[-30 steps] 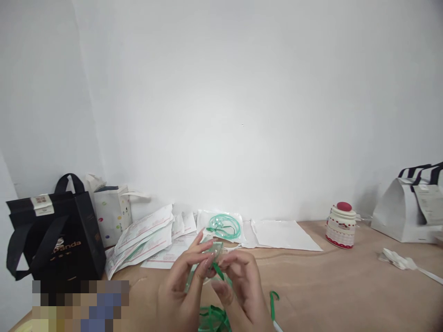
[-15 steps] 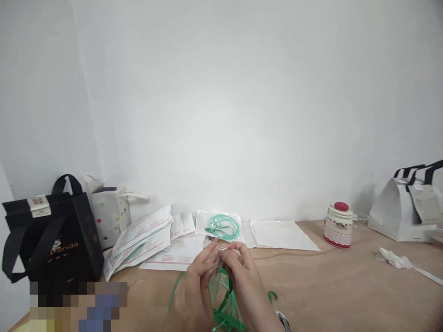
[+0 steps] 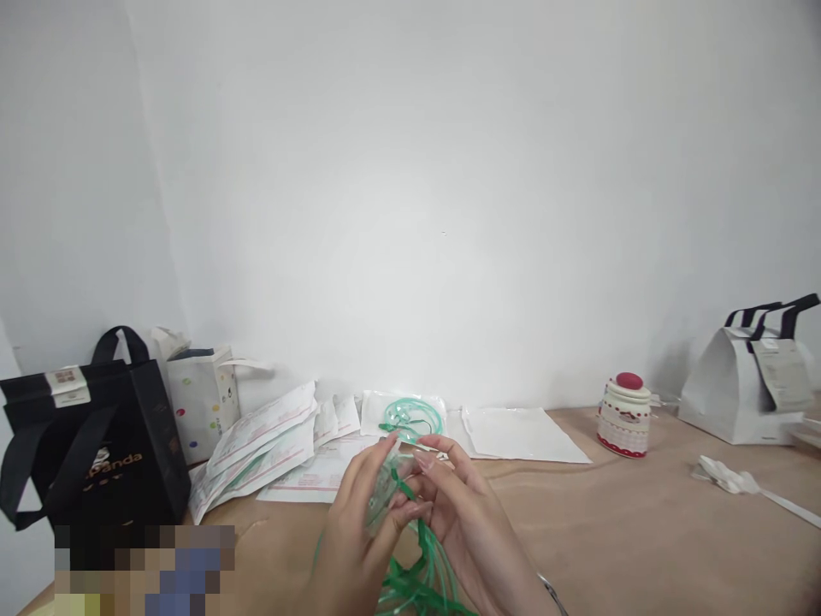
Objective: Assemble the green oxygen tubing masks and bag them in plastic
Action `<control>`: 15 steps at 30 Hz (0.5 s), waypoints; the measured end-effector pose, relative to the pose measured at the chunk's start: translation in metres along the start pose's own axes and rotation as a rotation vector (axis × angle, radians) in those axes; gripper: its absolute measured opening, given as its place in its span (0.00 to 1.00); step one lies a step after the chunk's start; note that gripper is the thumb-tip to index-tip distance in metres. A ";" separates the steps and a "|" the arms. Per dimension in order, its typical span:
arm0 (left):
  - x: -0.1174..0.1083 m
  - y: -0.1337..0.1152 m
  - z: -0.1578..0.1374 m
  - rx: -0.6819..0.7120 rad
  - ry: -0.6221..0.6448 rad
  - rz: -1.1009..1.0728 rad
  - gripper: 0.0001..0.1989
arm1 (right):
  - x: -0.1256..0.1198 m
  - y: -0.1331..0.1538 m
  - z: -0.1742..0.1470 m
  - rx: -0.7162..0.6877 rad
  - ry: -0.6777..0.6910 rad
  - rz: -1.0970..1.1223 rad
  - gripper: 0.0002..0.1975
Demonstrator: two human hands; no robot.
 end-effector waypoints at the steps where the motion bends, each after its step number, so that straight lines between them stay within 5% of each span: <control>1: 0.000 0.001 0.001 -0.007 0.027 -0.008 0.23 | 0.002 0.001 0.000 0.008 0.020 0.014 0.11; 8: -0.011 0.002 0.006 -0.099 -0.049 -0.115 0.15 | -0.001 -0.002 0.003 0.069 0.021 0.056 0.11; 15: -0.059 0.010 0.012 -0.360 -0.328 -0.291 0.21 | -0.016 0.021 -0.003 0.086 -0.014 -0.321 0.12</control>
Point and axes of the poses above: each hand's wrist, its own z-axis towards the middle knuckle, its own x-axis out of the palm, y = z × x, the point moved 7 cm from there along z, towards the middle knuckle, and after that the axes turned 8 degrees about -z, right-handed, at the moved point
